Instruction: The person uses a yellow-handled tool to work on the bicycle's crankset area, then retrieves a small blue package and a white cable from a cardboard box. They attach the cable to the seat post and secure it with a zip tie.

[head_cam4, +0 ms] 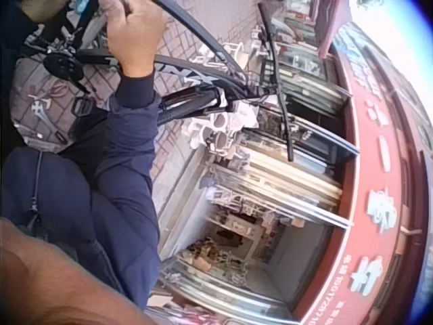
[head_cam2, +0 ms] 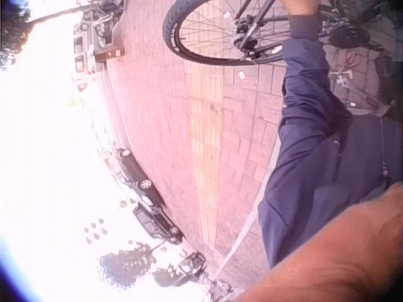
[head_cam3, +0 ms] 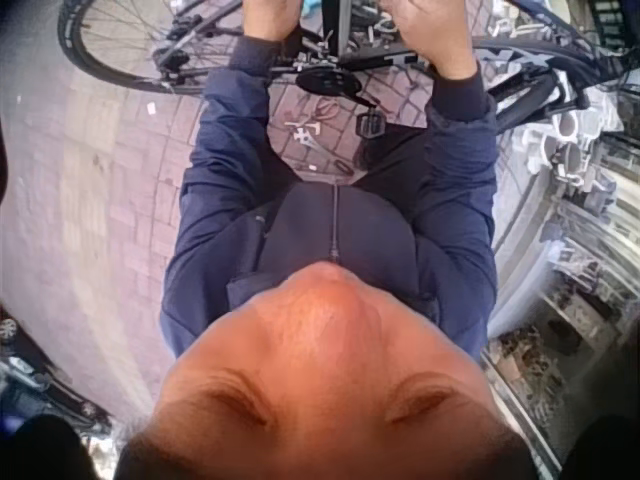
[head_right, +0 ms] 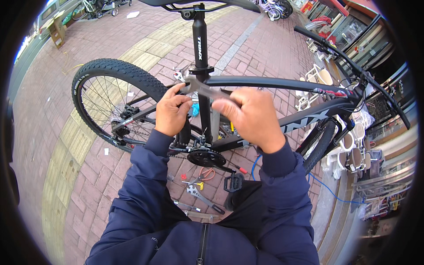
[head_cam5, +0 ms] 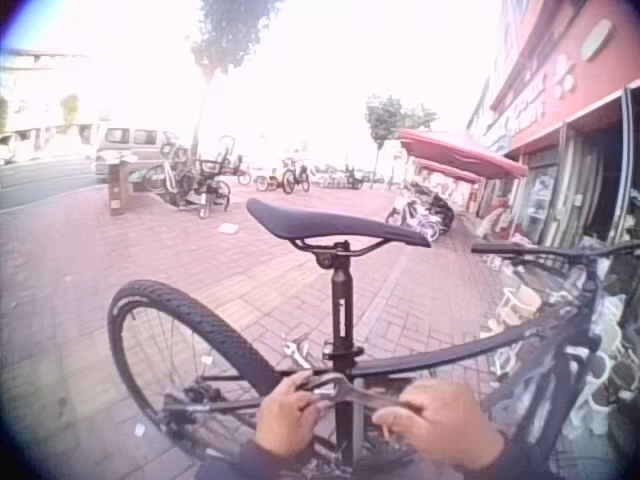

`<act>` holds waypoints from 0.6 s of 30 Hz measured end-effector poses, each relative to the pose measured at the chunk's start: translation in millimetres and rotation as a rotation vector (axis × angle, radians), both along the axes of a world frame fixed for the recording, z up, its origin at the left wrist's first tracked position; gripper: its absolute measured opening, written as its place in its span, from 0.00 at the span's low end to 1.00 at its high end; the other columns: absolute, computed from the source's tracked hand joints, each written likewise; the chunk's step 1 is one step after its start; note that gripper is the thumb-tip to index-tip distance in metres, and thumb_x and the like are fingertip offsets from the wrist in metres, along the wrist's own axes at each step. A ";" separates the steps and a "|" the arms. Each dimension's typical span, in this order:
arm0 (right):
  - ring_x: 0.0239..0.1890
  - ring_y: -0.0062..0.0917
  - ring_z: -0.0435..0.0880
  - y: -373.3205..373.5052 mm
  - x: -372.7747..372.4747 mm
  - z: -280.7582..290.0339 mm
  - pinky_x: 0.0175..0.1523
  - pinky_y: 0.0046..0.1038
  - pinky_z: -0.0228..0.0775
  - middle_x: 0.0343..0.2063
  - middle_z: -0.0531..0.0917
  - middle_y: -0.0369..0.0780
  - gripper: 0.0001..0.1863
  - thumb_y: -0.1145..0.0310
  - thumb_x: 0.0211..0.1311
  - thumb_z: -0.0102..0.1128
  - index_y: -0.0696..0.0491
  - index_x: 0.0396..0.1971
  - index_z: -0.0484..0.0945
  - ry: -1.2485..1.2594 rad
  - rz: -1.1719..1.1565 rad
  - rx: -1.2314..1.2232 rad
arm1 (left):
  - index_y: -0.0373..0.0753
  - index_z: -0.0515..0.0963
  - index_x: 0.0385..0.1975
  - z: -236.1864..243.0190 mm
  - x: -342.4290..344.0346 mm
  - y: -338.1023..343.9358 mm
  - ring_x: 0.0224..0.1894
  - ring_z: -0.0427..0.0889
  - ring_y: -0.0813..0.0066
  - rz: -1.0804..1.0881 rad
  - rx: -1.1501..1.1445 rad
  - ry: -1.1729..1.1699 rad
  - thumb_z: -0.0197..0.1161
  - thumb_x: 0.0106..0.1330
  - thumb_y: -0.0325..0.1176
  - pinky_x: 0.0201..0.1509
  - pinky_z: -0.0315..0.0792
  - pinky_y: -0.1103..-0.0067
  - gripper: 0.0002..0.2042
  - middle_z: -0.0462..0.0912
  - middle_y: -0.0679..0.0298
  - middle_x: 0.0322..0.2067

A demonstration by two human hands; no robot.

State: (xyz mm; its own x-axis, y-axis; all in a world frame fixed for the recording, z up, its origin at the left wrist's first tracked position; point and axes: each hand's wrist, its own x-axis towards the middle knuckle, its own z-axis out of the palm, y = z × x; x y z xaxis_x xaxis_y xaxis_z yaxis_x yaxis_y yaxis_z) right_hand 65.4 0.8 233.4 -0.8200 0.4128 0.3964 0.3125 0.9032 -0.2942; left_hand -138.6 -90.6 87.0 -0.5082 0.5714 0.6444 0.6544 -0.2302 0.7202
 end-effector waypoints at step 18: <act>0.28 0.25 0.86 -49.1 52.4 -158.2 0.34 0.24 0.77 0.31 0.85 0.42 0.09 0.77 0.59 0.68 0.59 0.40 0.83 0.319 -0.114 -0.443 | 0.30 0.82 0.40 -24.3 55.0 -15.7 0.30 0.83 0.78 -0.740 -0.280 -1.261 0.64 0.70 0.32 0.35 0.78 0.82 0.10 0.85 0.61 0.31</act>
State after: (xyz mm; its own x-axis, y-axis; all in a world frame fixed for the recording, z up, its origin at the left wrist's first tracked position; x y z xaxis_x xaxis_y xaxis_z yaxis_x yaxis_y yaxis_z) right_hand 117.8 -48.3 75.3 -0.6286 0.6752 0.3860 0.2343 0.6377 -0.7338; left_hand -83.7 -106.3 62.7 -0.1801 0.9706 -0.1596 -0.6187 0.0144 0.7855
